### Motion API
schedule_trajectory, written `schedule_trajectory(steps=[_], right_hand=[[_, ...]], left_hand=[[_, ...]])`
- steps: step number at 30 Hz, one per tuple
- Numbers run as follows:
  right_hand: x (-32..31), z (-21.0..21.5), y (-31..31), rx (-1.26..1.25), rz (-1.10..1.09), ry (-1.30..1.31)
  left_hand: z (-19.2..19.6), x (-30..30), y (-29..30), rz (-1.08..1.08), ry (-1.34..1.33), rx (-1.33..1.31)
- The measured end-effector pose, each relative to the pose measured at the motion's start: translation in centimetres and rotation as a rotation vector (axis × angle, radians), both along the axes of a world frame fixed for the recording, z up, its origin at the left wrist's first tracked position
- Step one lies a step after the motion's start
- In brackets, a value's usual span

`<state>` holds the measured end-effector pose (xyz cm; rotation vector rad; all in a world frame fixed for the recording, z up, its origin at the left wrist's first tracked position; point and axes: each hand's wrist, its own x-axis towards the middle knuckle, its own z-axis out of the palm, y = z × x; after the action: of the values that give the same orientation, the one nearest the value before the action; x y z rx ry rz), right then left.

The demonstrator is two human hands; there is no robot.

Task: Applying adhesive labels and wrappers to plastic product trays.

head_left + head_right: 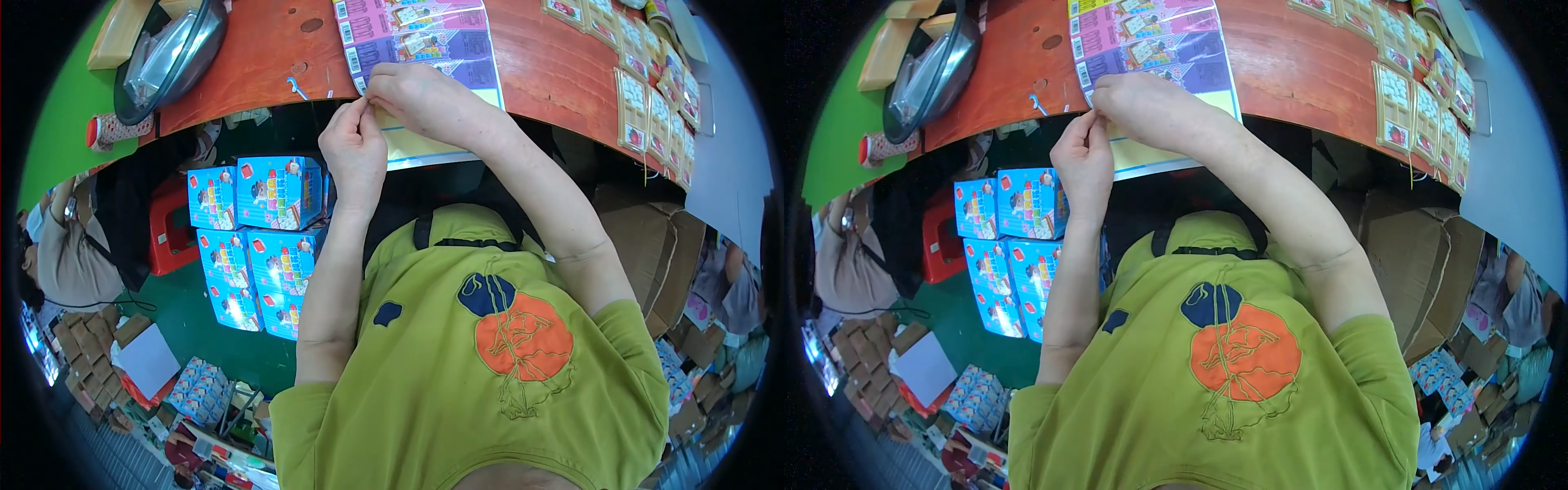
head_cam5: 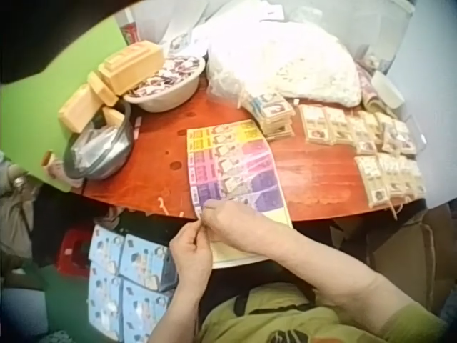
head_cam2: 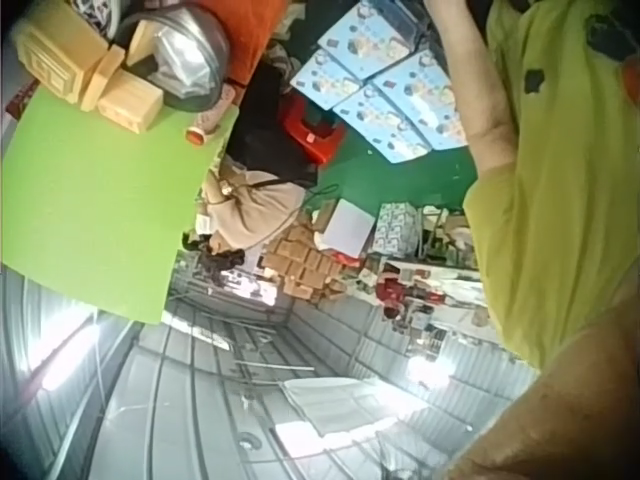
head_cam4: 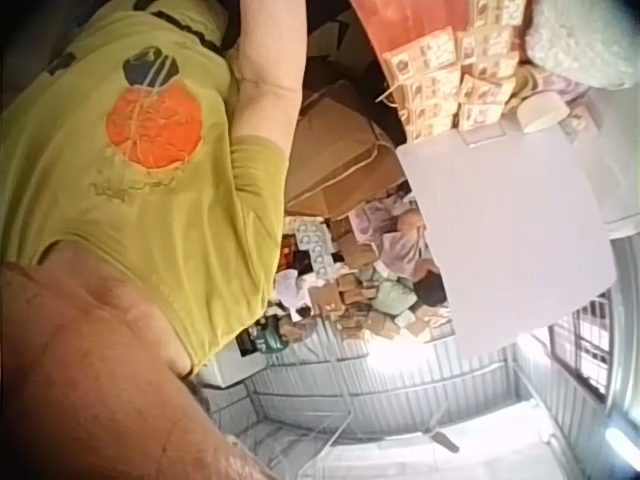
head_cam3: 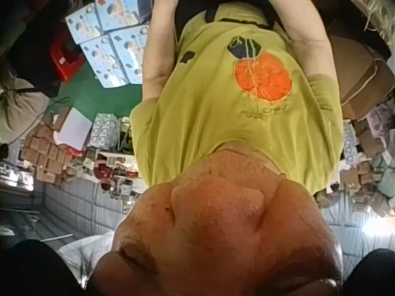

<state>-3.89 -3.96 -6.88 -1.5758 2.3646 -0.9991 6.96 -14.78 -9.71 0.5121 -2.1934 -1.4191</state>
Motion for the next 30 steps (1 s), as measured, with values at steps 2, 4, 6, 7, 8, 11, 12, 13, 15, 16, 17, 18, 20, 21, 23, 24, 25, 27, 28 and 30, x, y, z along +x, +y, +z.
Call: schedule_trajectory(steps=[2,4,6,7,8,11,12,13,15,16,17,18,20,21,23,24,25,27,28,30], right_hand=[[0.2,0.5,-0.2,0.022,-0.011,0.032],[0.2,0.5,-0.3,0.043,-0.019,0.065],[0.1,0.1,-0.3,-0.03,-0.051,-0.034],[0.1,-0.3,-0.4,-0.031,-0.049,-0.034],[0.2,-0.9,-0.5,-0.118,-0.075,-0.042],[0.2,-1.4,-0.5,-0.245,-0.125,-0.097],[0.2,-1.4,-0.4,-0.284,-0.15,-0.145],[0.0,-1.2,-0.3,-0.291,-0.152,-0.132],[-0.2,-0.5,0.3,-0.34,-0.203,-0.313],[-0.7,-0.3,0.8,-0.35,-0.205,-0.296],[-1.2,-0.2,1.7,-0.44,-0.272,-0.344],[-2.0,-0.2,2.8,-0.532,-0.34,-0.39],[-3.2,0.3,6.1,-0.653,-0.485,-0.53],[-4.0,0.9,8.1,-0.712,-0.505,-0.605],[-4.9,1.7,11.6,-0.784,-0.53,-0.67],[-5.2,2.2,13.2,-0.895,-0.519,-0.756],[-5.4,2.5,14.9,-1.004,-0.506,-0.842],[-5.2,3.7,18.2,-1.06,-0.52,-0.81],[-4.7,4.5,19.3,-1.095,-0.542,-0.783],[-3.5,5.8,20.4,-1.05,-0.647,-0.616]], left_hand=[[0.2,0.1,-0.1,-0.01,0.015,-0.111],[0.2,0.0,-0.2,-0.027,0.02,-0.196],[0.4,0.0,-0.1,-0.024,0.035,-0.177],[0.4,-0.1,0.1,-0.023,0.05,-0.158],[0.3,0.0,0.2,-0.021,0.05,-0.159],[0.1,-0.2,0.6,0.059,0.029,0.121],[0.3,-0.2,0.6,0.091,0.012,0.209],[0.6,-0.3,0.6,0.117,0.003,0.297],[0.6,-0.6,0.0,0.162,0.021,0.49],[0.7,-1.0,-0.6,0.212,0.024,0.689],[1.3,-1.4,-1.1,0.252,0.044,0.724],[1.4,-2.0,-2.0,0.322,0.018,0.678],[1.4,-2.8,-4.0,0.34,0.057,0.663],[1.3,-3.3,-5.3,0.343,0.063,0.628],[1.9,-4.2,-7.2,0.383,0.068,0.531],[1.1,-4.7,-9.1,0.385,0.074,0.456],[0.6,-5.3,-10.4,0.377,0.103,0.422],[0.6,-6.6,-11.5,0.342,0.128,0.392],[1.0,-7.1,-11.4,0.421,0.053,0.056],[1.5,-7.4,-10.5,0.472,-0.013,-0.283]])
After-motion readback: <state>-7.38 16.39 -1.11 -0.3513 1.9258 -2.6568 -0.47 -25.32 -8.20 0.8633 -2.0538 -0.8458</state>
